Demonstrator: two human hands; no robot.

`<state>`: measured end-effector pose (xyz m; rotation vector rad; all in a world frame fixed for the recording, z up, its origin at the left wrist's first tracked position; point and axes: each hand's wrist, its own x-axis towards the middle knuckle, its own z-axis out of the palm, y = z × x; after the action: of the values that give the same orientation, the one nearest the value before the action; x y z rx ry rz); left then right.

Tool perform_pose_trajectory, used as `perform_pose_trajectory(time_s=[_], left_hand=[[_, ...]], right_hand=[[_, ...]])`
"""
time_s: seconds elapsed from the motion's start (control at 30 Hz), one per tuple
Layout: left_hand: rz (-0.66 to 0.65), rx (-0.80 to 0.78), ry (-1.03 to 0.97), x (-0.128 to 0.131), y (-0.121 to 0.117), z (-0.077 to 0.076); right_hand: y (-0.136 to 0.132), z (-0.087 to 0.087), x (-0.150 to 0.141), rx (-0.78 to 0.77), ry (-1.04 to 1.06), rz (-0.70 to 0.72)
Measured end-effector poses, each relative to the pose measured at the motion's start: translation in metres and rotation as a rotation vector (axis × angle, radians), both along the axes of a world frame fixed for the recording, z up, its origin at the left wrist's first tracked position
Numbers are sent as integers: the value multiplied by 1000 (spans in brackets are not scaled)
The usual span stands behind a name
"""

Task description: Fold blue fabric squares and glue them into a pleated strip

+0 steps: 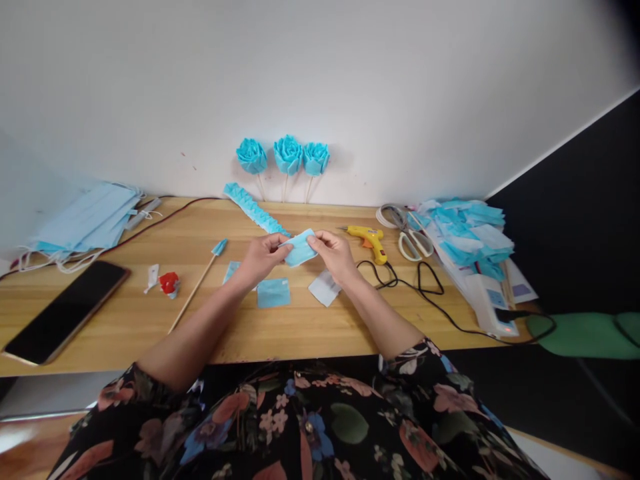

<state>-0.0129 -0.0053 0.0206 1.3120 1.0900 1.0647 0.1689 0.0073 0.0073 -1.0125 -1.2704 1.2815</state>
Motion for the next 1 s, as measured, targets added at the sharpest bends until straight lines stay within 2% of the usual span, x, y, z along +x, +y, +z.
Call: perform_pose_trajectory(time_s=[0.27,0.33,0.47,0.5,0.57,0.63,0.7,0.83,0.9,1.0], left_hand=[[33,-12,-13,-4,1,-2],[90,39,-18,-4,2,-2],[300,235,52,-5,-1,-1],[315,272,80,-4,-3,-1],[250,293,134,-2,-7,-2],[132,249,158,2,-9,-6],[30,168,88,6,-10,-10],[-135,-26,-294,12,-6,-20],[-144,-127,-434,12,-3,-22],[-31,-223,-500,8,1,-25]], right_hand=[[3,-7,2,12,3,-13],[4,-7,4,27,-2,-50],[5,-8,7,126,-66,-186],[5,-8,7,155,-85,-210],[3,-7,7,197,-112,-235],[0,-6,5,227,-122,-234],[-5,-3,3,252,-137,-200],[-14,4,1,247,-175,3],[-17,6,1,216,-154,93],[-20,6,2,188,-92,140]])
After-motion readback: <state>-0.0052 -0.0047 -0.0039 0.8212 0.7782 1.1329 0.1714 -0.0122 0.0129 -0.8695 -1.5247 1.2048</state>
